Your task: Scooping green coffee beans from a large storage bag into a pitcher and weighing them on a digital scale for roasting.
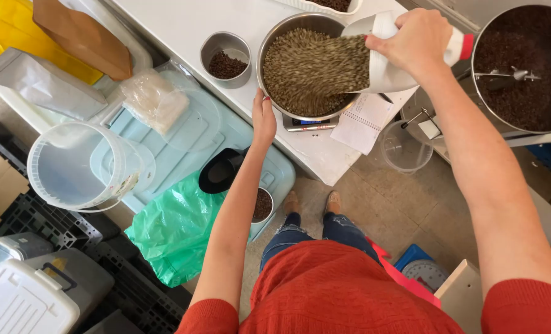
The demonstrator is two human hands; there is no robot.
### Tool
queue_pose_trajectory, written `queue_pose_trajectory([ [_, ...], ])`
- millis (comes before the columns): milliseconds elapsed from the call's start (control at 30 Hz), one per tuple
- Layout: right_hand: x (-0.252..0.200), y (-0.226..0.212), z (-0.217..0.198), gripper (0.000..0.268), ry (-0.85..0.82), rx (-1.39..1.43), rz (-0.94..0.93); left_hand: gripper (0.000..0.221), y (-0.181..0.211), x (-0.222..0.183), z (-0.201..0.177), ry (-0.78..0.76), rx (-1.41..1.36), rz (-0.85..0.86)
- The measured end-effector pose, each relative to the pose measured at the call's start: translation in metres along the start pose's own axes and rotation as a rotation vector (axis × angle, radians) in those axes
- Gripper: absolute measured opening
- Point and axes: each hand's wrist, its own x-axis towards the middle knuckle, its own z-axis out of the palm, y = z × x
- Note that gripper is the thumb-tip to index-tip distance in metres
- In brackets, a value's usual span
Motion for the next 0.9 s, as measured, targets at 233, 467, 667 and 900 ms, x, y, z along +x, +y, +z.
queue_pose_trajectory([
  [233, 0.012, -0.009, -0.007, 0.078, 0.009, -0.041, -0.066, 0.075, 0.0, -0.003, 0.013, 0.074, 0.015, -0.001],
  [467, 0.025, -0.039, 0.004, 0.064, 0.157, -0.196, -0.335, 0.075, 0.003, -0.012, 0.018, 0.08, 0.01, -0.019],
  [667, 0.024, -0.047, 0.001, 0.069, 0.152, -0.473, -0.451, 0.071, 0.004, -0.023, 0.019, 0.091, -0.01, -0.01],
  [900, 0.019, -0.003, 0.005, 0.066, 0.284, -0.409, -0.357, 0.05, -0.041, -0.025, 0.018, 0.265, -0.05, 0.04],
])
